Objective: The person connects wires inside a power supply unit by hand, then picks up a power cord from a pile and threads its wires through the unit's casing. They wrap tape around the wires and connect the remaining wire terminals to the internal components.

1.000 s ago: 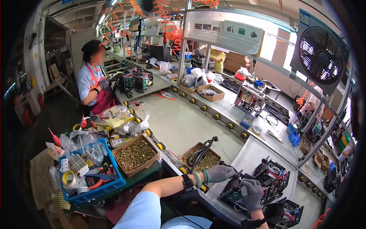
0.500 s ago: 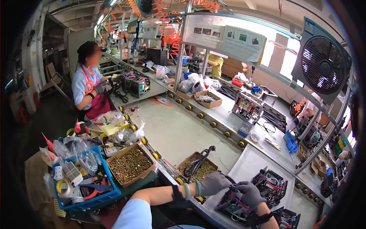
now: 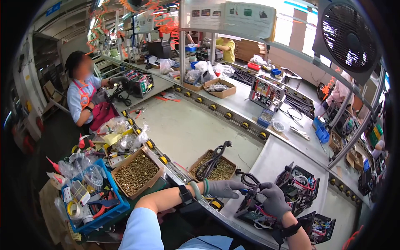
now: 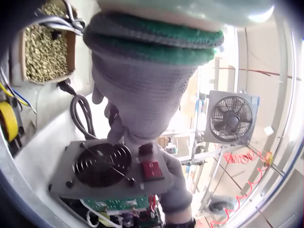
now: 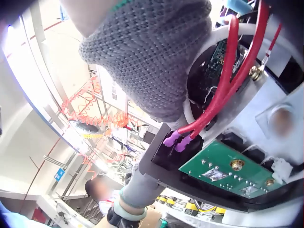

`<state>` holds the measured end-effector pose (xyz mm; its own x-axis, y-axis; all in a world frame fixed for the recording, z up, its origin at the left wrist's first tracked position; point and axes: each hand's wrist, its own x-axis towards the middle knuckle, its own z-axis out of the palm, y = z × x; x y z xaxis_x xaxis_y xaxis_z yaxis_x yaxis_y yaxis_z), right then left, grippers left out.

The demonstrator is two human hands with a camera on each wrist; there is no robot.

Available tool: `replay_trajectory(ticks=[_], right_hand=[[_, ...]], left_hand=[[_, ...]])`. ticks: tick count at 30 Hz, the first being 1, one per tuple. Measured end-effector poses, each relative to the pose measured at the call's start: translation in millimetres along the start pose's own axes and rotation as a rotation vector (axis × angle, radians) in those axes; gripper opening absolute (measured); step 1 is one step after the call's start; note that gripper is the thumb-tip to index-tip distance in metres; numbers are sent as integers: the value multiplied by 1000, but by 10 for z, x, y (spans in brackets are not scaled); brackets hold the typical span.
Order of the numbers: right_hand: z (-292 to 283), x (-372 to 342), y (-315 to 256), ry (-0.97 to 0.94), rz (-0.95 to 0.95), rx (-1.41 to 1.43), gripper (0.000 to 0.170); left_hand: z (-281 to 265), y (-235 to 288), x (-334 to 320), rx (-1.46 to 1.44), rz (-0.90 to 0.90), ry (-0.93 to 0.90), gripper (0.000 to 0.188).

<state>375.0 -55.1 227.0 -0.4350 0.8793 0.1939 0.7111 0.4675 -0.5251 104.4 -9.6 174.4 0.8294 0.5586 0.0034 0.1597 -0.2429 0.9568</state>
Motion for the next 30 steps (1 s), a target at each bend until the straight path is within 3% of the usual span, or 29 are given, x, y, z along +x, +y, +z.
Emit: replay_trajectory(ticks=[1,2,4,6,8,10,12,13,14,16,17,18,20,21,24,25,26,28,30], right_hand=[[-3,-18,2,11,5,-1,15],[18,-28,-19,71,-10,18,14],[49,-37,31,94,-38,44,12],[19,-63,-8,85,-50,15,10],[3,-88,-31,139,-83,-20,10],[19,-91,-39,123,-71,-45,9],[-31,-68,-144,130,-49,-20,16],[-23,-72,-140,133,-26,-69,17],[-28,-66,-148,145,0,-71,17],[-46,-80,-161,120,-10,-76,16],[-48,-93,-145,112,-13,-148,18],[-75,-105,-121,99,-10,-155,18],[-127,-117,-81,79,-6,-161,14],[-245,-148,-59,70,6,-233,14],[-485,-311,76,32,42,-232,15],[-530,-322,56,-63,130,-198,14],[-484,-345,70,-69,135,-190,14],[-393,-338,111,-24,158,-141,19],[-358,-354,151,36,182,-43,18]], left_hand=[[-27,124,52,114,130,21,47],[-64,253,76,327,50,18,37],[-146,87,326,945,414,153,24],[-203,304,332,1234,444,181,16],[-183,484,310,1263,389,139,12],[-158,720,158,1270,284,125,10],[-133,581,38,923,176,222,18],[-129,442,-15,642,28,186,33],[-142,264,-19,640,40,159,33],[-105,-188,22,147,-8,122,41],[-70,-402,91,203,192,133,33],[-59,-390,123,189,195,138,33],[-135,-186,168,556,230,142,26],[-160,76,218,914,159,164,18],[4,374,300,1113,64,162,20],[-18,290,311,931,143,191,22],[-56,204,281,925,135,183,22],[-192,37,224,196,193,143,25],[-178,17,189,115,183,151,27]])
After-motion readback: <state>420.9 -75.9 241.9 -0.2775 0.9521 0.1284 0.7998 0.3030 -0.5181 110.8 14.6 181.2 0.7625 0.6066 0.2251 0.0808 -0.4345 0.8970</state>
